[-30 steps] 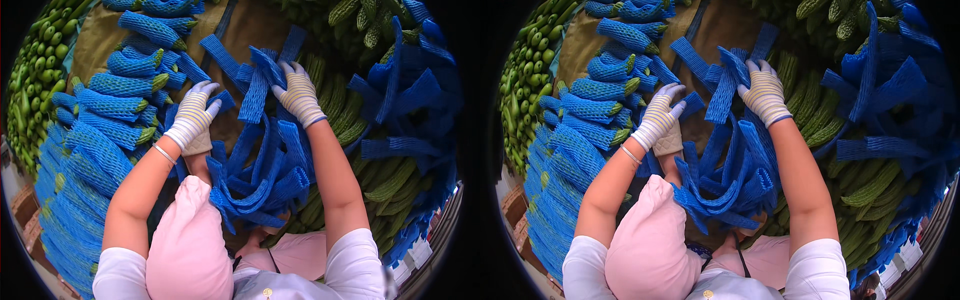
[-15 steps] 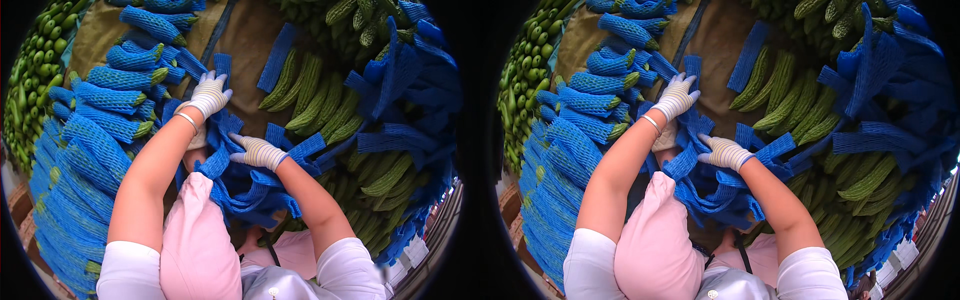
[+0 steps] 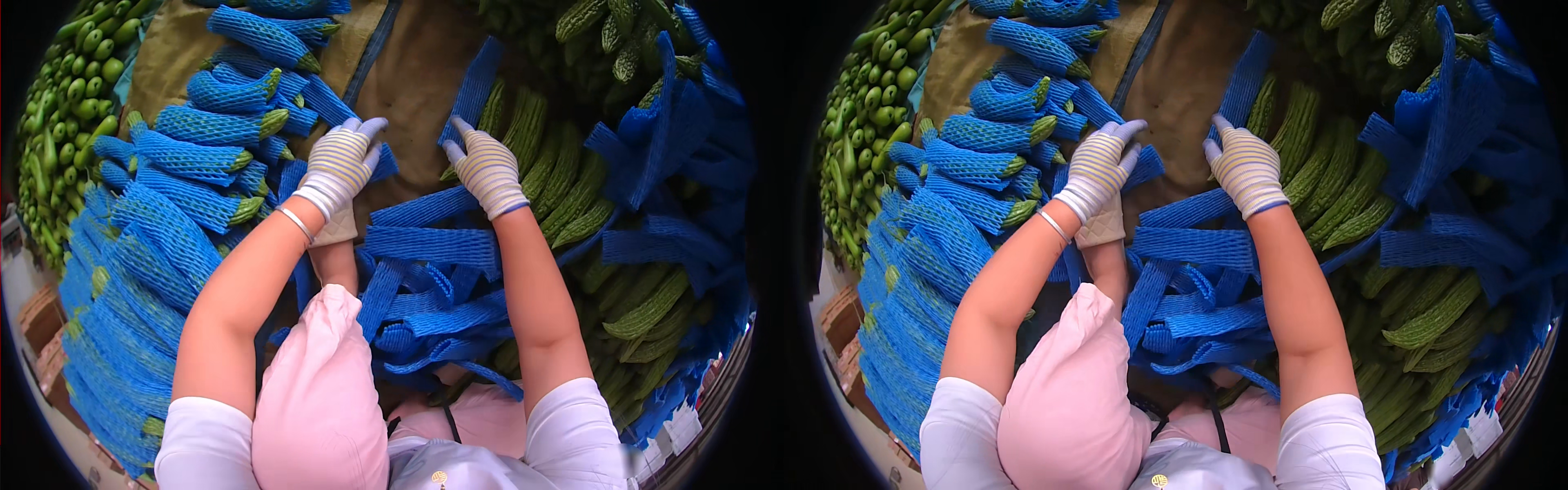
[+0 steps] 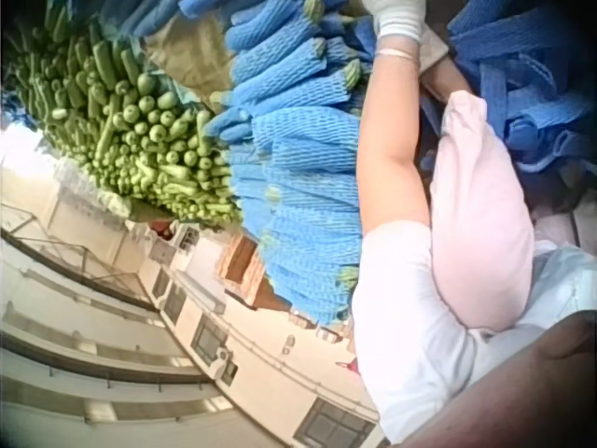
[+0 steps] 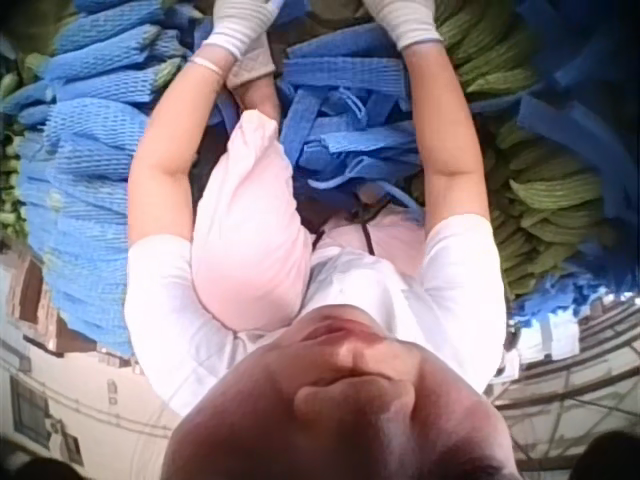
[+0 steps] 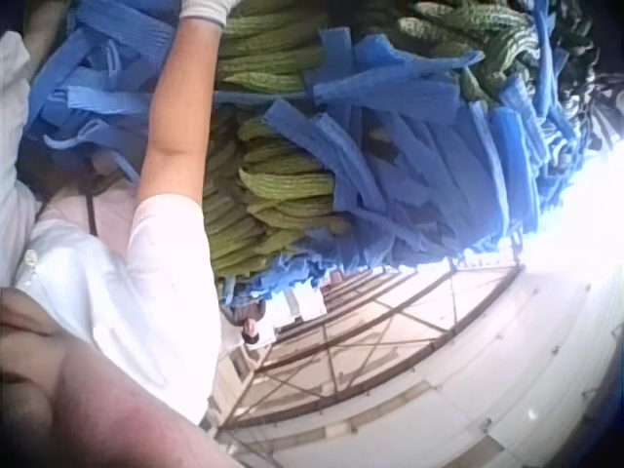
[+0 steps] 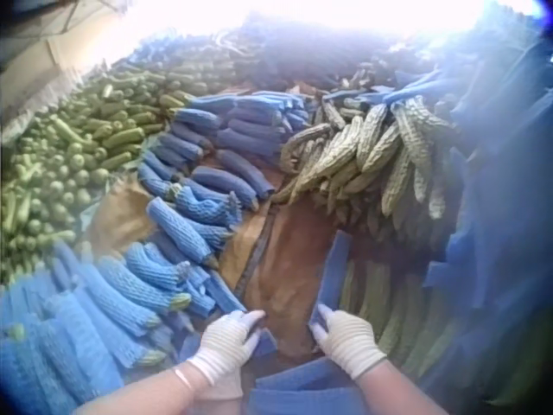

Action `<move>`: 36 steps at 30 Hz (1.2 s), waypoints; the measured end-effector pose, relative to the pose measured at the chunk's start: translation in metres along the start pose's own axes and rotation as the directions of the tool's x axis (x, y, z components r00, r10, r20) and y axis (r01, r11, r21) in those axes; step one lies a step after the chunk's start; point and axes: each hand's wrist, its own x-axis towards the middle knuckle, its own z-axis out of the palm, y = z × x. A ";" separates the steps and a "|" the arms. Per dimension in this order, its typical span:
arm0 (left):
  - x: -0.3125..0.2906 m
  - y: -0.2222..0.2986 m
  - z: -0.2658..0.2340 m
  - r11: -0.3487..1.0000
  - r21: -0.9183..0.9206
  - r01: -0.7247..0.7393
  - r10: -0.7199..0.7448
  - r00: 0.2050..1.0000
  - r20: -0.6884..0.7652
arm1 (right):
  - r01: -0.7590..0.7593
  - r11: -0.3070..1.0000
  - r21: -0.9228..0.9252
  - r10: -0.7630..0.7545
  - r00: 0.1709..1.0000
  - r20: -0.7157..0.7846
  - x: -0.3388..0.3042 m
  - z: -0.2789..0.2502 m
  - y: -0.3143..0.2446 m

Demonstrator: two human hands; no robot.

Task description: The recorder is placing bitter melons inside blue plastic mesh sleeves and stacking them.

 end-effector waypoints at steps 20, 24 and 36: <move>-0.089 0.053 0.009 0.920 -0.392 0.017 0.292 0.638 0.712 | 0.303 0.951 0.058 -0.293 0.829 0.477 -0.108 0.074 -0.005; -0.101 0.050 0.012 0.870 -0.432 0.239 0.239 0.562 0.792 | 0.295 0.934 0.202 -0.357 0.736 0.575 -0.216 0.056 0.002; -0.088 0.126 -0.030 0.941 -0.338 0.035 0.271 0.523 0.808 | 0.121 0.892 0.436 -0.155 0.987 0.042 -0.301 -0.059 0.048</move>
